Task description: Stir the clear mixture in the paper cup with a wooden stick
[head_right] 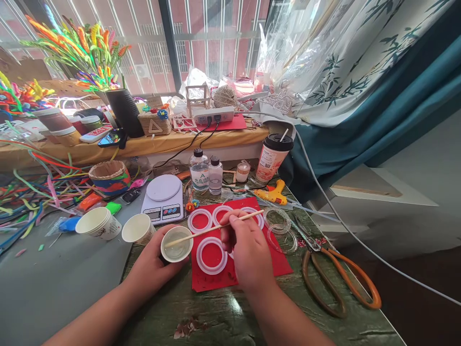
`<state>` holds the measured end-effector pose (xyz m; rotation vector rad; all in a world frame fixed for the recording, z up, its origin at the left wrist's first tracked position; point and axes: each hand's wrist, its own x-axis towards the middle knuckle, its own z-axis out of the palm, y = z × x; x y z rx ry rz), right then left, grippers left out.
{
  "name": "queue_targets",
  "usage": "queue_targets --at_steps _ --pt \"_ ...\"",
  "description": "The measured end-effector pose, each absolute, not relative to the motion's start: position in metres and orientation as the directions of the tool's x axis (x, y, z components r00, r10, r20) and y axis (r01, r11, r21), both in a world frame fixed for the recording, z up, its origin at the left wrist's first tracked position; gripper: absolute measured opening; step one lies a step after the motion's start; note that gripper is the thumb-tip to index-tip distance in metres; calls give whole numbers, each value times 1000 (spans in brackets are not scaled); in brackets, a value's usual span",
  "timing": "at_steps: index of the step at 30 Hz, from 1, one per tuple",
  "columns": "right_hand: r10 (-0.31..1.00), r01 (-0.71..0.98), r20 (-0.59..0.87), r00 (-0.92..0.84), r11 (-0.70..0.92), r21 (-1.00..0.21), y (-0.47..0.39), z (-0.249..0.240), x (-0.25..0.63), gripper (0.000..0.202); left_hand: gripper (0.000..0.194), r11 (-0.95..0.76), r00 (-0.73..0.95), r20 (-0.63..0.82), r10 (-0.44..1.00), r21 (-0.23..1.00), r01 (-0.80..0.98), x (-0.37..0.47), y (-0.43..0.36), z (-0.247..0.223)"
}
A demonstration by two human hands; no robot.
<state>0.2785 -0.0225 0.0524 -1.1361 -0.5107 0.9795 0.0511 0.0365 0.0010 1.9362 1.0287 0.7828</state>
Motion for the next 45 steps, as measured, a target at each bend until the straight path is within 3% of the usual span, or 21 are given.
queue_targets --at_steps 10,20,25,29,31,34,37,42,45 --pt "791 -547 -139 596 273 -791 -26 72 288 16 58 -311 478 103 872 870 381 50 38 -2" --pt "787 -481 -8 617 369 -796 -30 73 292 20 56 -287 481 76 873 879 382 53 38 4" --pt "781 -277 158 604 391 -878 -39 64 285 25 53 -300 491 81 867 872 386 53 38 5" --pt "857 88 384 342 378 -922 -49 58 277 20 49 -334 495 120 860 867 370 53 38 4" --pt "902 145 351 249 324 -935 -48 56 274 17 50 -343 494 129 860 863 372 52 38 2" --pt "925 -85 114 361 154 -984 -39 52 273 23 54 -342 491 123 863 857 387 52 38 0" --pt "860 -266 -12 510 145 -953 -27 48 275 25 53 -340 486 120 866 854 394 51 38 1" --pt "800 -263 39 598 242 -934 -28 50 280 22 50 -336 490 120 864 861 382 52 37 6" --pt "780 -181 166 604 337 -924 -38 53 279 20 52 -324 493 106 864 866 381 52 37 6"
